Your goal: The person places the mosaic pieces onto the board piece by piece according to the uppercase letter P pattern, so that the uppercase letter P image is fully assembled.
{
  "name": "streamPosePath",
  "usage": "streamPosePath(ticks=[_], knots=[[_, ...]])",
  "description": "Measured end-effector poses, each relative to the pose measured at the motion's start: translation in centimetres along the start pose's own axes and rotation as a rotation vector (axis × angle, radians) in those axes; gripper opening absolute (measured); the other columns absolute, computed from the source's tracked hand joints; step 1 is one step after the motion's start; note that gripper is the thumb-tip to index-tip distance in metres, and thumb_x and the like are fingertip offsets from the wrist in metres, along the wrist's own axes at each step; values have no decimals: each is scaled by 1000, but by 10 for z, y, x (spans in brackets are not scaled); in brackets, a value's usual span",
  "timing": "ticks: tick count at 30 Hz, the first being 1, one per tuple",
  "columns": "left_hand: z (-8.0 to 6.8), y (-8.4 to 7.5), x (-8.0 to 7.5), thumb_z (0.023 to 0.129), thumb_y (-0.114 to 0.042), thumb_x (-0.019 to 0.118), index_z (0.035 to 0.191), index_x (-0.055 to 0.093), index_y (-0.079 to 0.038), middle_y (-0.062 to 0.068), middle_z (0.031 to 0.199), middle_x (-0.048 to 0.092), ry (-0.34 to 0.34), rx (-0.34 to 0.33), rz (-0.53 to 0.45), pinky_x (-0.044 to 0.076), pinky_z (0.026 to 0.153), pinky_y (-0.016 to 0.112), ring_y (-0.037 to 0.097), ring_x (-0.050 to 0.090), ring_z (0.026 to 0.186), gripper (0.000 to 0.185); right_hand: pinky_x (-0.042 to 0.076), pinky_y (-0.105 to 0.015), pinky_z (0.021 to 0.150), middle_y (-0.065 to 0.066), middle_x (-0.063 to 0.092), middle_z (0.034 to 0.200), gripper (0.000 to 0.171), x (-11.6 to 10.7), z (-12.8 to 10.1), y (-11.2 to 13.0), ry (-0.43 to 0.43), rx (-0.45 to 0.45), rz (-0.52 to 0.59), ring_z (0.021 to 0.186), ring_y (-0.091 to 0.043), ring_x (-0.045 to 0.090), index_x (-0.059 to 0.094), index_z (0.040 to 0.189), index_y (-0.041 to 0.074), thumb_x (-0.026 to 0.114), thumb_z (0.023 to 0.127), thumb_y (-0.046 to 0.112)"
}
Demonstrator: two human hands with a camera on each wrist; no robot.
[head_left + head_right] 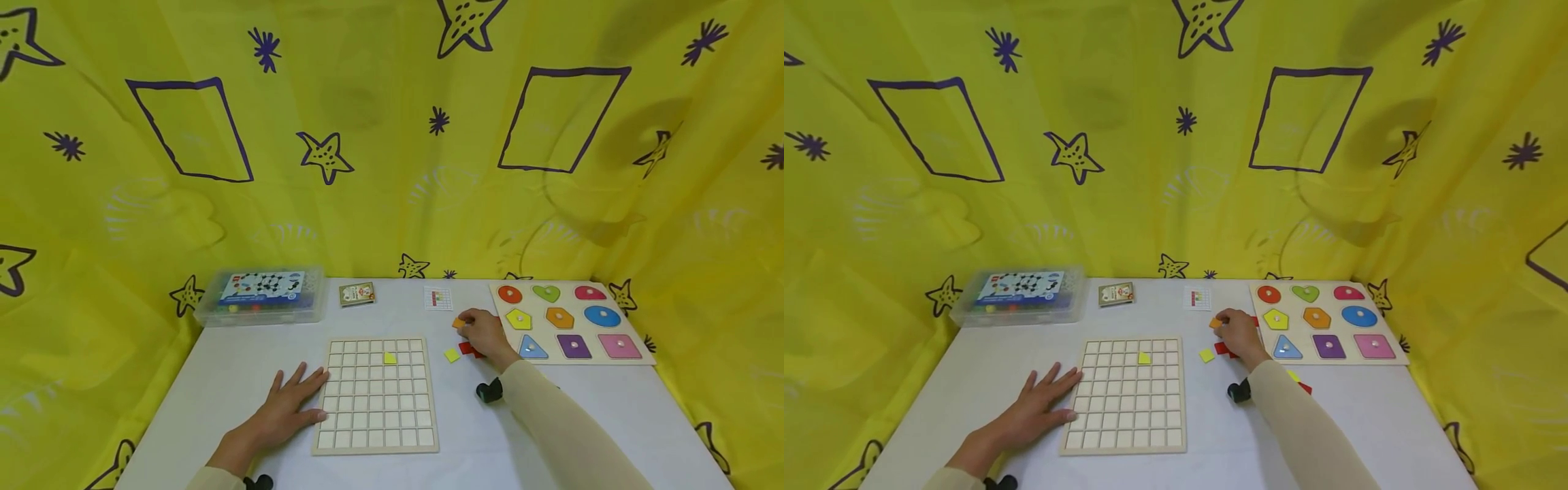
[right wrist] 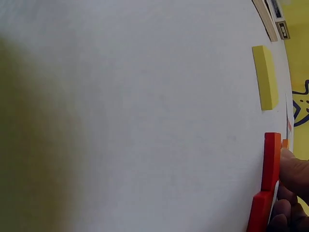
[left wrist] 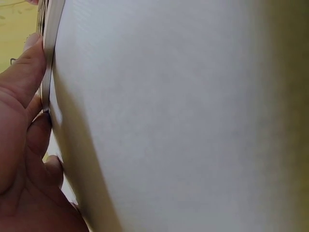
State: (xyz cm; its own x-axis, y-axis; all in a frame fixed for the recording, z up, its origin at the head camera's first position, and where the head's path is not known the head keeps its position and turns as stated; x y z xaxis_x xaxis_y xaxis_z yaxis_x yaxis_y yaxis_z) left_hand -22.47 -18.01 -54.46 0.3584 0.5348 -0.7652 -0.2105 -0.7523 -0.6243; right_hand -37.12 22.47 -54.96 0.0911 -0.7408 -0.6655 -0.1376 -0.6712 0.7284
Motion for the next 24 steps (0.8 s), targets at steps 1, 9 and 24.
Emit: streamPosePath(ticks=[1,9,24], knots=[[0,0,0,97,-46,72,162,44,-13,9,170,38,-1,-1,3,-12,126,70,45,8,163,78,51,-53,110,-21,66,133,32,0,0,0,-1,-6,0,117,-36,58,68,130,0,69,99,8],[0,-1,0,97,-47,72,162,44,-13,10,170,38,-2,-5,11,-12,126,70,45,8,163,78,56,-34,83,-18,63,125,32,-5,-2,0,-2,-23,45,101,-29,58,67,133,3,67,101,9],[-2,-5,-2,96,-46,73,161,45,-12,10,169,39,-9,-1,3,-12,126,70,45,9,163,78,59,-33,91,-18,69,128,31,-20,-11,10,-117,-97,179,112,-33,62,70,133,11,64,103,6]])
Point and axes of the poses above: each hand's wrist, its own z-axis towards the middle knuckle, its own x-axis out of the palm, y = z × x, the point moved 8 cm from there along z, towards the middle knuckle
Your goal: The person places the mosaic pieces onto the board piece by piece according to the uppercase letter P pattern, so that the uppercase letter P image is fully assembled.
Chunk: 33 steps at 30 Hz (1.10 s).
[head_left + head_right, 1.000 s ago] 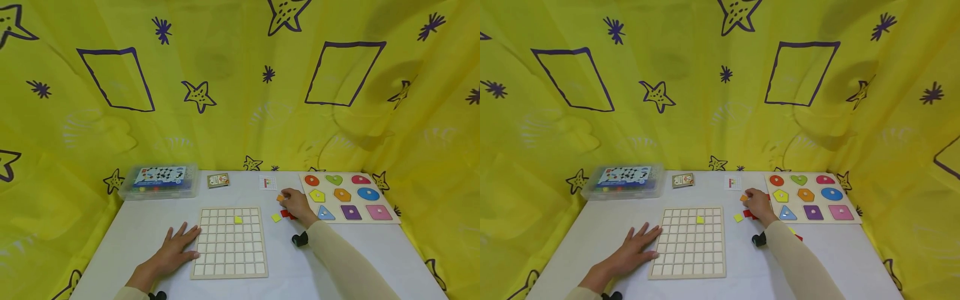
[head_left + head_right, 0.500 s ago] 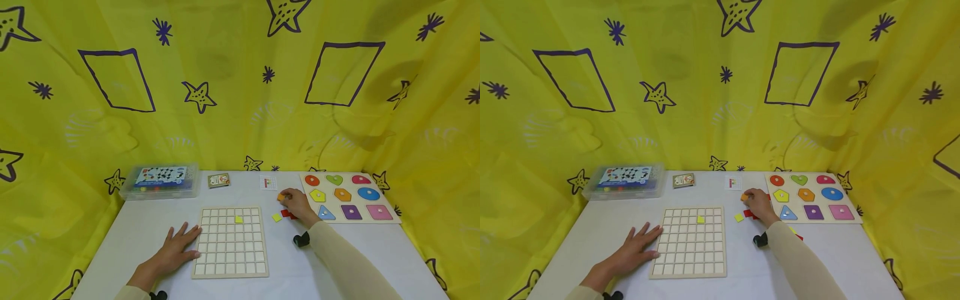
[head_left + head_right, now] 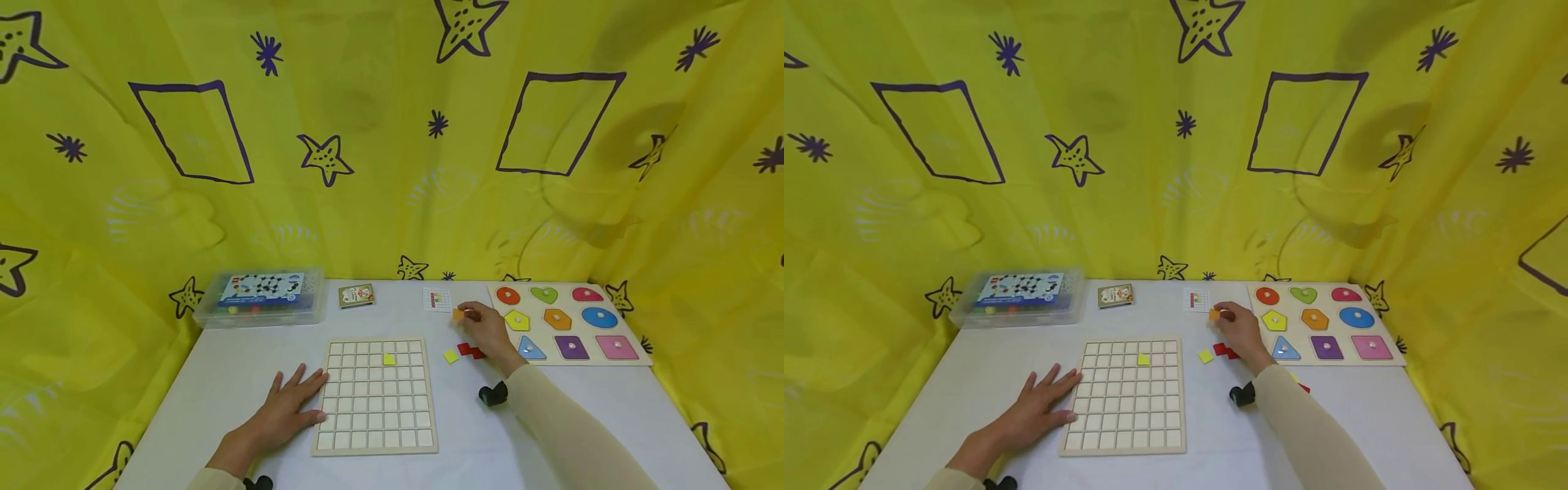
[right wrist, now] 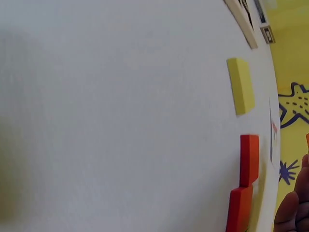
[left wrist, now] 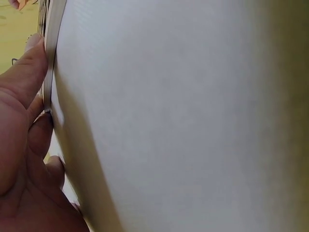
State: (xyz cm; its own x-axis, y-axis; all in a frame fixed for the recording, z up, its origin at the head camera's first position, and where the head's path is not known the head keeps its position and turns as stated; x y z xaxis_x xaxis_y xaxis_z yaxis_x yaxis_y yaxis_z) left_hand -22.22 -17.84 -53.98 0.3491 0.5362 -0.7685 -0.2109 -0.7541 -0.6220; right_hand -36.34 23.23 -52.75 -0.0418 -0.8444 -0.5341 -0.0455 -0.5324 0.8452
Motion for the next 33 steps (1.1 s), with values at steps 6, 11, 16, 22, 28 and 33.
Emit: streamPosePath(ticks=[6,11,16,22,28,33], knots=[[0,-1,0,96,-45,73,161,45,-11,11,169,39,1,-1,0,-12,125,71,46,9,162,78,58,-22,82,-16,72,121,29,4,-12,16,-52,-39,95,107,-30,66,71,130,11,71,101,8],[1,1,1,96,-45,73,161,45,-12,11,169,39,-3,-9,11,-12,126,71,46,9,162,78,56,-19,74,-15,73,111,32,16,-25,28,-59,-21,227,94,-24,66,71,132,8,73,99,8],[2,1,1,96,-45,73,161,45,-12,10,169,40,-3,-13,24,-11,126,70,45,10,163,78,56,-16,73,-12,73,104,30,35,-37,40,-60,-14,280,90,-18,64,74,128,7,74,98,5],[0,-1,0,96,-46,73,161,45,-10,10,169,39,4,0,41,-8,126,71,45,11,162,79,55,-17,71,-10,75,101,26,62,-52,59,-25,-33,313,88,-15,66,76,121,8,75,96,3],[3,0,0,96,-46,73,162,41,-7,14,171,35,21,44,62,-1,129,69,44,13,162,84,56,-22,73,-7,75,95,23,86,-63,68,46,-14,338,85,-15,66,76,119,10,74,97,4],[5,2,0,96,-49,73,164,37,-6,15,172,33,43,68,57,-2,129,68,45,13,162,88,54,-20,73,-8,76,95,22,102,-66,69,95,-40,349,86,-13,67,75,117,6,75,96,3]])
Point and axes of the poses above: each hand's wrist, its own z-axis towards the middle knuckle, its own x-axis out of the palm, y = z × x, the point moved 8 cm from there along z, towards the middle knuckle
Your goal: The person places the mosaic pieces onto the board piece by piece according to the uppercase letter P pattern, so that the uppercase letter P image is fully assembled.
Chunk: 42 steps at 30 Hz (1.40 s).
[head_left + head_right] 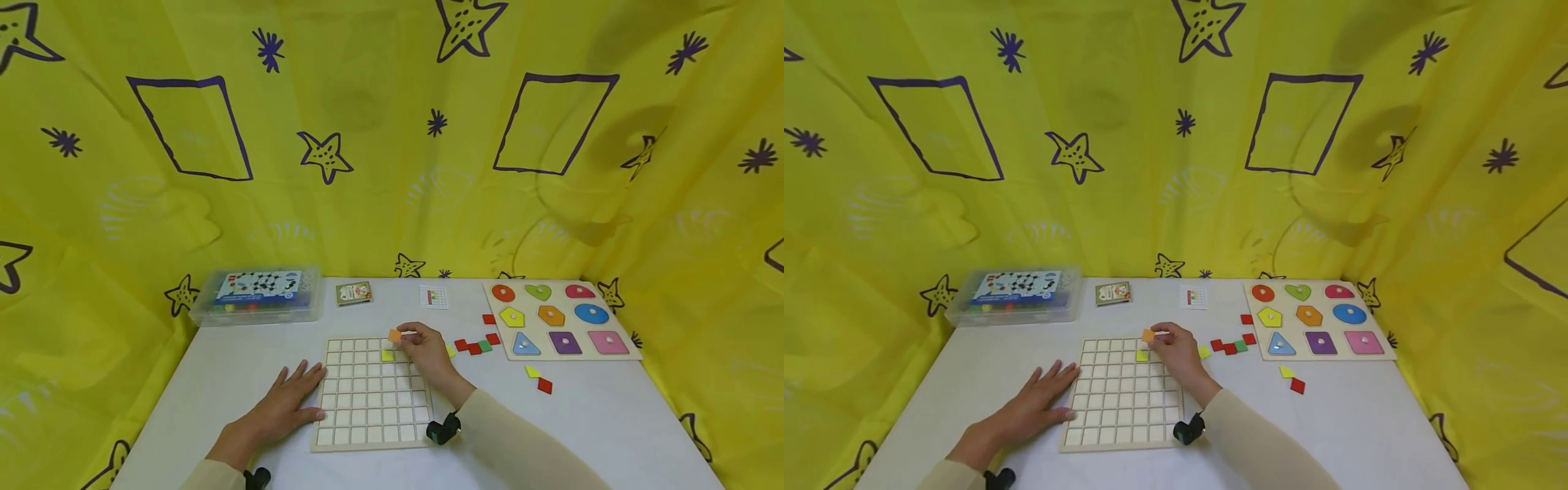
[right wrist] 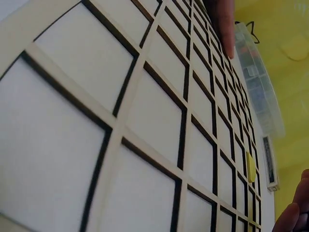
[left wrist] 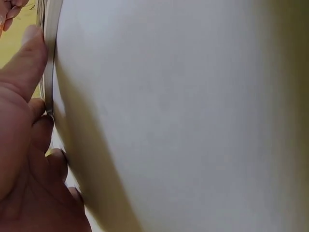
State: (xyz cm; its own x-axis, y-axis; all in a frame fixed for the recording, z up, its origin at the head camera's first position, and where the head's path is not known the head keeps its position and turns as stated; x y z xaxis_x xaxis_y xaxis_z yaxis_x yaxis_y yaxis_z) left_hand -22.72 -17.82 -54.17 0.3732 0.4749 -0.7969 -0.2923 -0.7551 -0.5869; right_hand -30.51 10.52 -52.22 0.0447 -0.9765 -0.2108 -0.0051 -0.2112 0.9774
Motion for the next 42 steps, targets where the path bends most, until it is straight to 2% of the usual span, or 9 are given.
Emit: streamPosePath(ticks=[10,24,35,42], knots=[[4,-2,-2,96,-54,69,163,36,-2,18,170,35,-4,87,75,9,128,70,48,20,160,91,55,-19,73,-9,71,101,20,15,2,-3,49,-10,-33,90,-16,62,74,115,3,74,95,0],[5,-7,-1,96,-51,70,163,36,-1,18,169,35,13,66,79,9,129,69,48,21,160,90,54,-23,77,-4,70,97,20,27,8,-5,90,-48,-161,87,-13,61,75,111,5,79,91,4],[1,-5,0,96,-53,69,163,37,-2,18,169,36,18,60,82,11,129,70,48,22,159,89,54,-23,73,-1,72,91,19,39,6,-4,127,-114,-238,81,-10,62,76,109,5,78,91,1],[0,-5,-1,96,-54,69,163,38,-3,18,169,37,11,64,81,11,129,70,48,22,159,89,53,-25,76,2,69,91,18,45,4,-3,128,-112,-303,82,-11,60,76,107,9,79,91,2]])
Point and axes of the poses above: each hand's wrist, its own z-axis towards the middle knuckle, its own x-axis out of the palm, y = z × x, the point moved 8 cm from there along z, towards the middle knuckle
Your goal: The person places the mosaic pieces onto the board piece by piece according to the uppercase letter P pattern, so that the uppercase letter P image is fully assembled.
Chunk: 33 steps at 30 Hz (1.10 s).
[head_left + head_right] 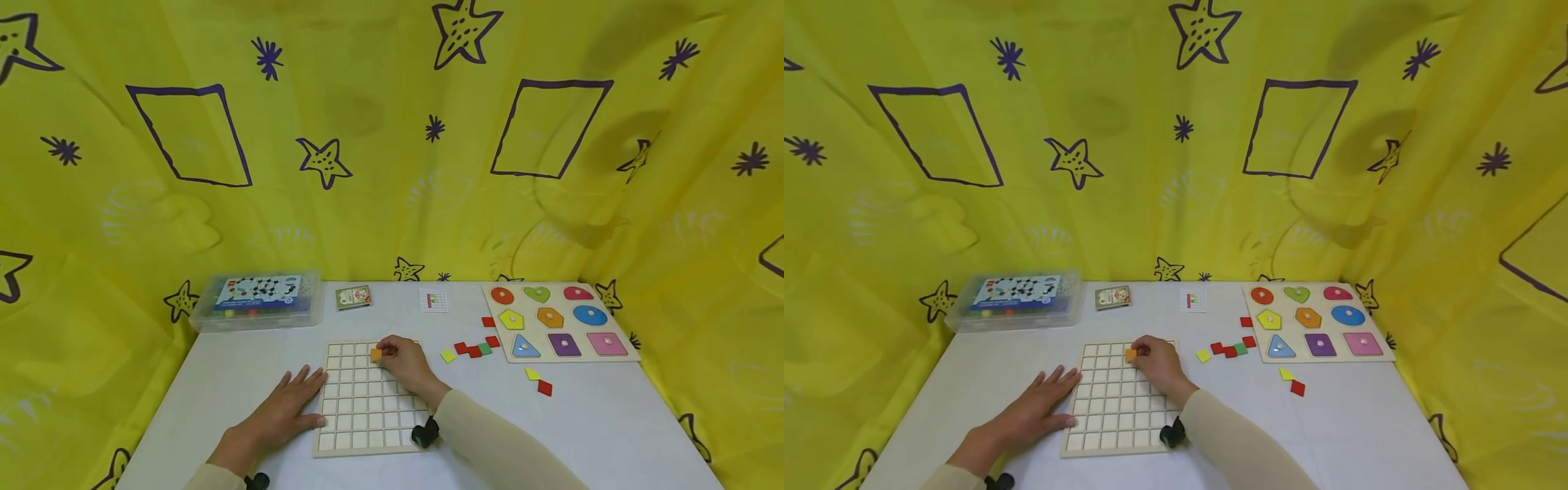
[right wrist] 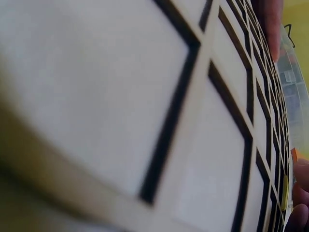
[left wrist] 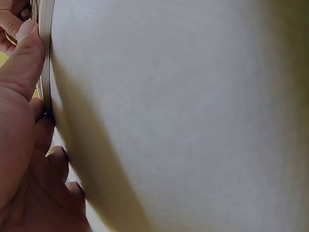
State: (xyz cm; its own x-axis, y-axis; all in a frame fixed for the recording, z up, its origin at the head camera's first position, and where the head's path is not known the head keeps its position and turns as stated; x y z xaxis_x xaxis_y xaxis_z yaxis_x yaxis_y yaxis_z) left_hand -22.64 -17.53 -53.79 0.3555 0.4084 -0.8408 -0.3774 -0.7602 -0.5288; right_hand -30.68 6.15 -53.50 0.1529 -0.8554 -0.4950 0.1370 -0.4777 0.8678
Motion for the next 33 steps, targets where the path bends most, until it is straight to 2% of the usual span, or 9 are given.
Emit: streamPosePath(ticks=[10,17,33], knots=[[0,0,0,96,-53,69,163,37,-2,18,169,37,-7,6,1,11,129,70,48,22,159,89,54,-31,81,0,74,98,18,3,-2,3,2,-24,-93,86,-12,61,77,106,11,81,90,5],[0,2,2,95,-54,70,163,37,-2,18,169,36,-5,-6,2,11,129,70,48,22,159,91,57,-37,87,-3,73,104,18,5,-2,3,15,-50,-166,96,-19,65,77,107,10,81,90,7],[-1,1,1,95,-54,70,163,37,-5,16,170,35,8,-31,-9,8,130,68,46,20,160,90,59,-41,94,-3,74,106,22,4,-2,2,23,-54,-178,104,-23,70,81,111,9,83,89,9]])
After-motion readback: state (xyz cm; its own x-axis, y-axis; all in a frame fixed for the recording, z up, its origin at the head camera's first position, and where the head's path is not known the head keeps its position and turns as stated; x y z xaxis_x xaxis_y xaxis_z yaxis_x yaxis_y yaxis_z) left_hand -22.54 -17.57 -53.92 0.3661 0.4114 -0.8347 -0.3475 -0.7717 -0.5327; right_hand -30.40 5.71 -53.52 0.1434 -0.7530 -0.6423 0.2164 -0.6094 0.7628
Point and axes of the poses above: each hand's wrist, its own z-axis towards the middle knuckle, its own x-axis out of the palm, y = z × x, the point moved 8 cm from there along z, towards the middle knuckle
